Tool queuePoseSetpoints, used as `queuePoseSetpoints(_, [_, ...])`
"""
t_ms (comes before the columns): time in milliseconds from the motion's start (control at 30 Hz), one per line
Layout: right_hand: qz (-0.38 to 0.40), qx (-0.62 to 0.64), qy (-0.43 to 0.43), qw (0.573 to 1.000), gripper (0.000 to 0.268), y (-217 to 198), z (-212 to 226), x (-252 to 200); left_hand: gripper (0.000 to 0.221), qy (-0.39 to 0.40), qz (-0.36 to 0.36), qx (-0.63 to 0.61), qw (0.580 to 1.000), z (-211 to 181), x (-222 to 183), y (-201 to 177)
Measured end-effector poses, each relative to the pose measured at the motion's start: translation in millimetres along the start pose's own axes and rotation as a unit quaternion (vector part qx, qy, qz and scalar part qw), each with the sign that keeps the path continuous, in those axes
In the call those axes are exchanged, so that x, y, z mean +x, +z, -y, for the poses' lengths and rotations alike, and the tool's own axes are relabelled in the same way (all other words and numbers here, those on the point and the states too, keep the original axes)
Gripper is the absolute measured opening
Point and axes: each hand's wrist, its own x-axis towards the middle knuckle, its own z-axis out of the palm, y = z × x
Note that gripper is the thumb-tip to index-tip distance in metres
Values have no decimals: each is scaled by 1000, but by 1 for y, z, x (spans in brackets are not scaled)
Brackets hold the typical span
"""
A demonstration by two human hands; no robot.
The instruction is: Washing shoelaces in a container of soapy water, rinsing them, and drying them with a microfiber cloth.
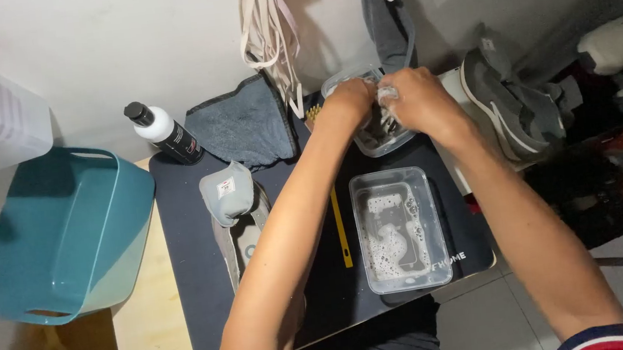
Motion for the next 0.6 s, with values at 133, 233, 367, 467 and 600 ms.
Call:
queuePoseSetpoints(133, [-28,20,5,999,32,-11,-2,-3,28,33,-49,36,998,10,13,16])
queuePoseSetpoints(233, [-36,40,13,998,34,-20,16,-13,26,23,-81,64,994,14,16,33])
queuePoseSetpoints(367, [-67,69,-11,995,33,-14,21,-6,33,42,-100,167,980,-2,8,55])
queuePoseSetpoints(467, [-27,81,-56,995,27,6,10,13,38,96,-77,248,961,-14,-12,43])
queuePoseSetpoints(600, [-23,41,-52,998,24,44,-39,58,39,102,-16,204,974,-26,-33,14])
